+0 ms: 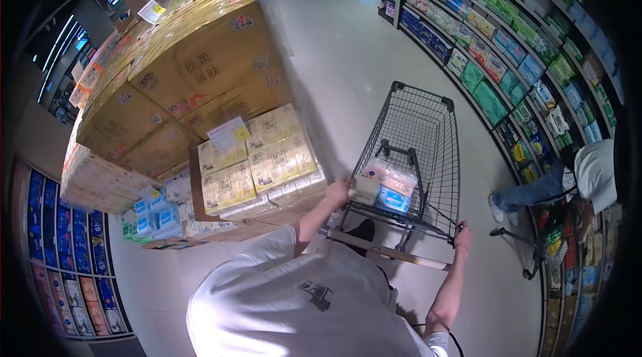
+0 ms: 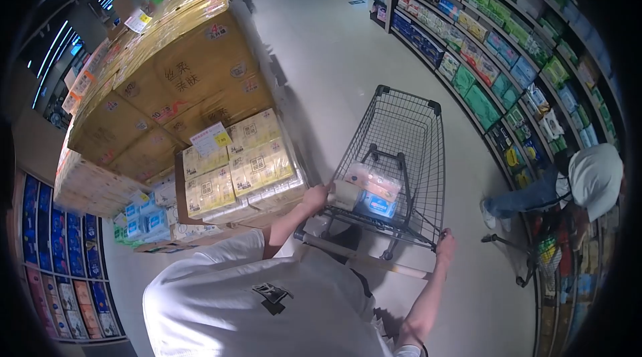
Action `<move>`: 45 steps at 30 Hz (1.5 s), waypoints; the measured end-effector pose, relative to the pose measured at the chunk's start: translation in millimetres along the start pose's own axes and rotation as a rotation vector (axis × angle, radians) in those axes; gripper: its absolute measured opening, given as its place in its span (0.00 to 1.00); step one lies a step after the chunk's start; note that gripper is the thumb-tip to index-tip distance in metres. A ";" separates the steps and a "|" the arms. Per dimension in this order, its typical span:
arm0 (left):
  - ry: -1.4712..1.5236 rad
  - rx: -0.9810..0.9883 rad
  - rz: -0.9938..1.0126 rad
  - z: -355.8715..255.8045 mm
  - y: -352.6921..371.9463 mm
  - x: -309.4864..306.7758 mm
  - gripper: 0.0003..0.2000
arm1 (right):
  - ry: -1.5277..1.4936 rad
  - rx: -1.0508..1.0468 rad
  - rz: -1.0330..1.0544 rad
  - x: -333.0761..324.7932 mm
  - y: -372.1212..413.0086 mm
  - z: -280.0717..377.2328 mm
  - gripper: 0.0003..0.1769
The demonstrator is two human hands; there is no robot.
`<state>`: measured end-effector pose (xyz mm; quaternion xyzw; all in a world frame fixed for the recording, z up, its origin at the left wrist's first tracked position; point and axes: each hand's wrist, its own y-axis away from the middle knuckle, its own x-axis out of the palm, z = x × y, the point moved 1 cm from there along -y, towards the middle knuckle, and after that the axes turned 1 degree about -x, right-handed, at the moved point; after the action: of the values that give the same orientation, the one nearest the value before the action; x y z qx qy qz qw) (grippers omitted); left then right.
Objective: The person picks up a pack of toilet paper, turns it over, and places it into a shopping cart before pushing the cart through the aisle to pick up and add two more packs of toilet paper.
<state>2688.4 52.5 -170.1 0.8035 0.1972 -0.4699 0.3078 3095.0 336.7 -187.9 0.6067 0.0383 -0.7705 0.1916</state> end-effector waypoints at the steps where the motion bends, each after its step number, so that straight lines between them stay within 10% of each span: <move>1: 0.004 0.008 0.005 -7.5 0.3 -8.5 0.25 | 0.018 -0.010 -0.004 -5.1 -9.4 0.8 0.09; 45: 0.457 -0.265 -0.087 -1.4 -294.0 -64.4 0.29 | 0.012 -0.185 0.210 -32.1 -413.2 194.5 0.18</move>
<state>2480.2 267.1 -204.1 0.8324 0.3556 -0.2590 0.3371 2780.8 669.7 -178.5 0.5916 0.0469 -0.7359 0.3261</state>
